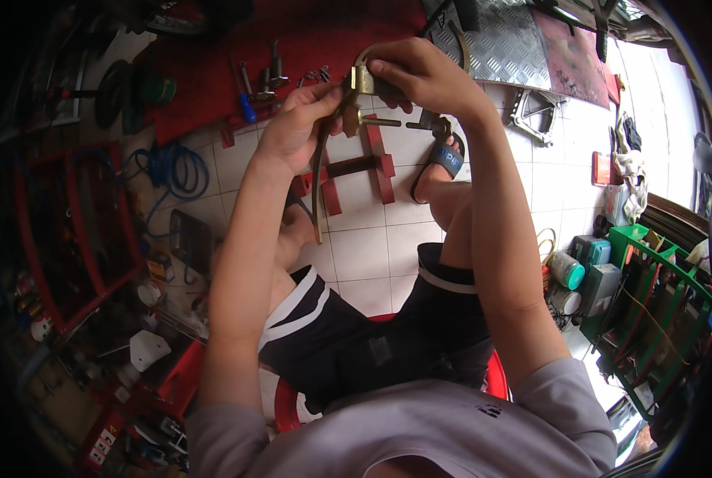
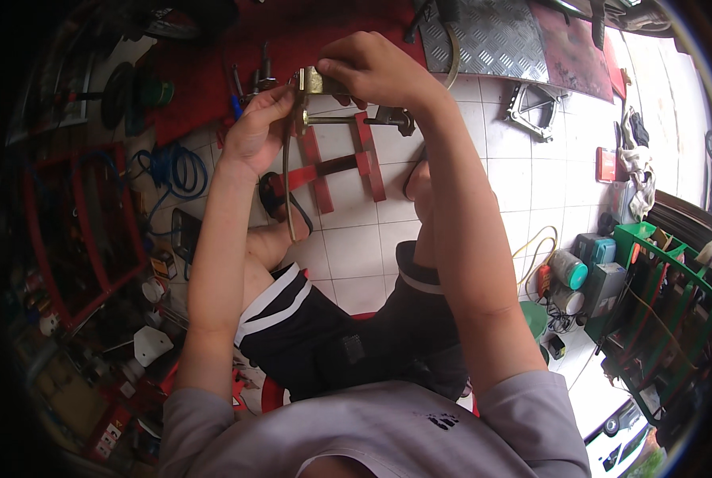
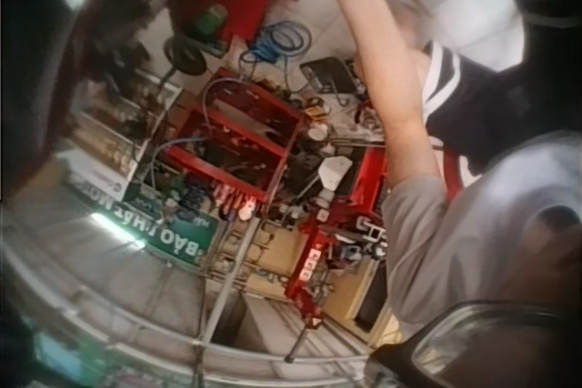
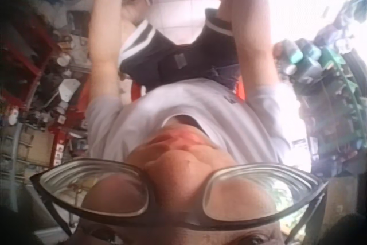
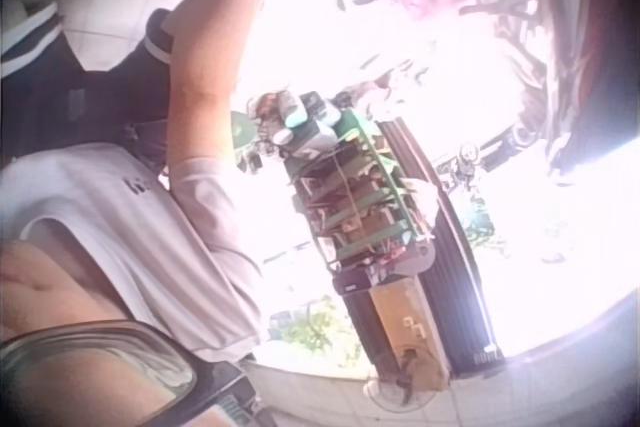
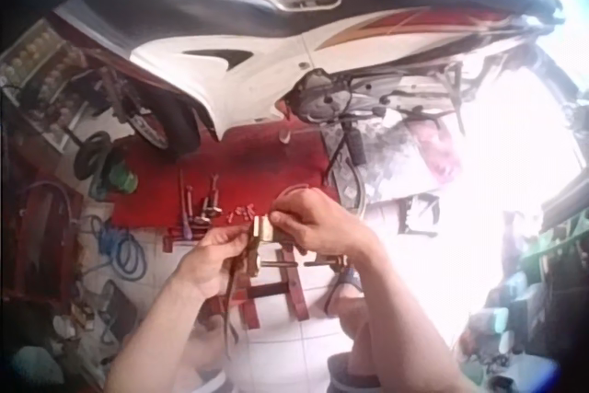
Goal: The person sits on the floor and assembles a mechanical component by hand. They insert a small metal pin into a housing, attach a curved metal bracket, and manipulate the parts to fit them together.
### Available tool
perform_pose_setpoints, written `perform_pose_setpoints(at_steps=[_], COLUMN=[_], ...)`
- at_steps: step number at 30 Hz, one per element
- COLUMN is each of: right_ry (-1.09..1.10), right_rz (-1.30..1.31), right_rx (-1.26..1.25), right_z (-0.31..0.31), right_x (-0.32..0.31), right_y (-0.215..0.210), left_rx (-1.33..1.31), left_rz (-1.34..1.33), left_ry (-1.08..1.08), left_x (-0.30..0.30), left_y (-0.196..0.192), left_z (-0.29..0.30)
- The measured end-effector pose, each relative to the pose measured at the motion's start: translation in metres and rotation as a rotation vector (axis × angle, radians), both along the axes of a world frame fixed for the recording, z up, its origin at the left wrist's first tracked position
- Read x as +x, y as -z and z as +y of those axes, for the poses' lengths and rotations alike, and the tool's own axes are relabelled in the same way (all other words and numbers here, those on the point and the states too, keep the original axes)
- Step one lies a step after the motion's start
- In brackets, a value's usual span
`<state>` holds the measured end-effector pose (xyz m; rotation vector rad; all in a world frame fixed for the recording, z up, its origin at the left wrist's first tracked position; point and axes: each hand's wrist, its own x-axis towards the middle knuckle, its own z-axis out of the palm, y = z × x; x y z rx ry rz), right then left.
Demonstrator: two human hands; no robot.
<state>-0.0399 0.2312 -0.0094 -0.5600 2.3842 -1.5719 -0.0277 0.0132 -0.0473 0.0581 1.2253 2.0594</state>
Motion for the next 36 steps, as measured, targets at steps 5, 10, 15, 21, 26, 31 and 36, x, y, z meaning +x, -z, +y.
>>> perform_pose_setpoints(at_steps=[5, 10, 15, 21, 26, 31, 36], right_ry=[0.013, -0.002, 0.019, 0.013, 0.04, 0.207, 0.43], right_rz=[0.053, -0.002, 0.044, 0.118, 0.053, -0.049, -0.233], right_rx=[0.023, -0.007, 0.088, 0.036, 0.017, -0.146, -0.158], right_z=[-0.003, -0.01, -0.017, -0.013, -0.011, 0.011, 0.033], right_x=[-0.005, -0.005, -0.003, -0.008, -0.006, -0.01, -0.013], right_y=[-0.001, -0.003, -0.003, 0.013, 0.008, 0.009, 0.004], left_rx=[0.001, -0.04, -0.075, -0.147, -0.247, -0.593, -0.48], left_rz=[0.024, 0.05, 0.058, 0.069, 0.117, 0.137, -0.097], left_ry=[0.001, -0.001, -0.034, -0.065, -0.05, 0.145, 0.08], left_x=[-0.006, -0.006, -0.004, -0.001, 0.0, -0.007, -0.014], left_y=[0.002, -0.002, -0.008, -0.013, -0.02, -0.016, -0.012], left_z=[0.0, 0.0, 0.003, 0.008, 0.012, 0.004, -0.015])
